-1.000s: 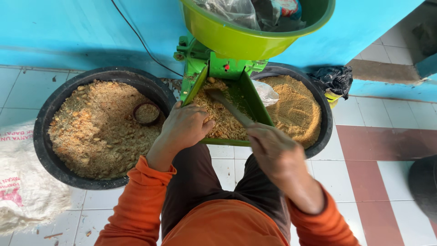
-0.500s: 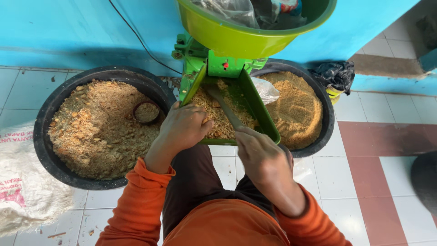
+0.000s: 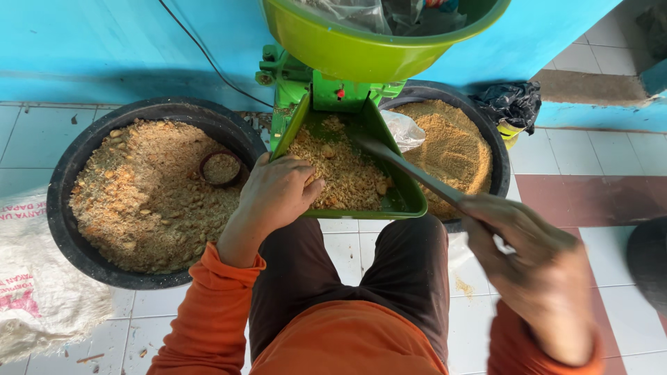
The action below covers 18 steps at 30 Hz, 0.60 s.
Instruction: The person sits on the floor beside a small electric grinding machine and scoops crushed blocky material from a large basin into the machine's tray using a small bowl and a scoop. Ground powder collects in a basin beside the machine as the person repeatedly feeds and stirs the material.
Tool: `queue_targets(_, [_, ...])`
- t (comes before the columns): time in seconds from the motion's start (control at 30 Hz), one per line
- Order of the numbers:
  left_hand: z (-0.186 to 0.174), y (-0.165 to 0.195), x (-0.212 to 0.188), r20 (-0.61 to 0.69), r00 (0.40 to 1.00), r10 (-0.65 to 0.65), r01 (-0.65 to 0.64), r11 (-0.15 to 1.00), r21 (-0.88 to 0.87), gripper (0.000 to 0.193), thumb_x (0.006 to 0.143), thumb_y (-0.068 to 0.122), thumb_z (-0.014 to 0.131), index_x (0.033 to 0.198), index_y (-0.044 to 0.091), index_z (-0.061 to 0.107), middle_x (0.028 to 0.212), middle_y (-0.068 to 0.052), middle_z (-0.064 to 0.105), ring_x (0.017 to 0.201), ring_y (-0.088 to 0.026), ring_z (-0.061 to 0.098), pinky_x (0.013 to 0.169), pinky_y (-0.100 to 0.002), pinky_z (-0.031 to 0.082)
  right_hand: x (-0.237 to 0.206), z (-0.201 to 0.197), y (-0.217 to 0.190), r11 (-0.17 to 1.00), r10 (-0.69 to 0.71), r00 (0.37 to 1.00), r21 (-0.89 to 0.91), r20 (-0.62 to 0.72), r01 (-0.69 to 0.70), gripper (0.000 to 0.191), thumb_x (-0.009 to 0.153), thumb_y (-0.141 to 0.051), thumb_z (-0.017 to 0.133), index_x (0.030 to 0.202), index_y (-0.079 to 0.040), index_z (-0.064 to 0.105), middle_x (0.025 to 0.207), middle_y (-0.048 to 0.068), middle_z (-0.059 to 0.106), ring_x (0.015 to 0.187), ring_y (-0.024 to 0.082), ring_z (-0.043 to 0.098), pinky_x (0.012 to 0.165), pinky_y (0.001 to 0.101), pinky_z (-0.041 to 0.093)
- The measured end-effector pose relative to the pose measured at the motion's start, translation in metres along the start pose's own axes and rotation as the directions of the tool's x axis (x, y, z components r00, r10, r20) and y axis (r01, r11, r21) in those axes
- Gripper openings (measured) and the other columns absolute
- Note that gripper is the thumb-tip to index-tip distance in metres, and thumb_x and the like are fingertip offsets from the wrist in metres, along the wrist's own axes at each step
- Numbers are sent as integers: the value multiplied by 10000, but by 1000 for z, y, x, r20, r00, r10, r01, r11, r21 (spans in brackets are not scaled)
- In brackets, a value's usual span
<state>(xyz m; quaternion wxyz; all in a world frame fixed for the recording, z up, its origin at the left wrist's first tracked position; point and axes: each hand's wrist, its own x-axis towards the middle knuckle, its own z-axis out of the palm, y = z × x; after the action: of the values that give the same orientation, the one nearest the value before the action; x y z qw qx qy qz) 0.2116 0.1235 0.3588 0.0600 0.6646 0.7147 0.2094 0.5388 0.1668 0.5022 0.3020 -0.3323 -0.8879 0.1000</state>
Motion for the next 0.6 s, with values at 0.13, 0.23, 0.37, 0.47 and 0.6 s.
queue_targets(0.13, [2, -2, -1, -37, 999, 12, -12, 1000, -8, 336, 967, 384, 607, 985, 95, 778, 1031, -41, 751, 1078, -238, 655, 1028, -539, 390, 9, -24, -21, 995, 87, 993, -53, 78, -83, 229, 809, -34, 806, 1027, -55, 740, 1051, 51, 790, 843, 152, 780, 668, 260, 625])
queue_targets(0.23, [0, 0, -1, -18, 1000, 2, -2, 1000, -1, 333, 965, 381, 605, 965, 101, 785, 1029, -35, 751, 1080, -232, 656, 1030, -540, 387, 9, -20, -16, 1000, -1, 993, 6, 118, 0, 251, 813, -26, 795, 1054, -53, 728, 1067, 46, 783, 870, 144, 785, 709, 265, 629])
queue_targets(0.37, [-3, 2, 1, 14, 1000, -14, 14, 1000, -4, 331, 973, 376, 599, 962, 103, 787, 1041, -30, 748, 1080, -233, 656, 1008, -524, 402, 5, -10, -3, 999, -33, 992, 41, 120, 28, 250, 802, -23, 800, 1041, -31, 725, 1057, 71, 783, 846, 162, 785, 698, 275, 630])
queue_targets(0.47, [-4, 3, -1, 77, 996, -55, 54, 998, 14, 341, 986, 386, 593, 949, 101, 777, 1038, -17, 751, 1099, -216, 663, 1019, -491, 423, 10, 6, -3, 989, -120, 990, 100, 76, 112, 225, 845, -1, 771, 1059, -11, 701, 1065, 88, 772, 890, 185, 783, 730, 276, 634])
queue_targets(0.6, [-2, 2, -2, -108, 992, 63, -61, 998, 21, 328, 943, 375, 630, 960, 88, 789, 1092, -57, 751, 1086, -248, 661, 976, -561, 399, 23, 33, -14, 988, -143, 990, 66, 15, 142, 209, 875, 27, 767, 1073, 13, 701, 1060, 123, 760, 876, 212, 772, 708, 295, 629])
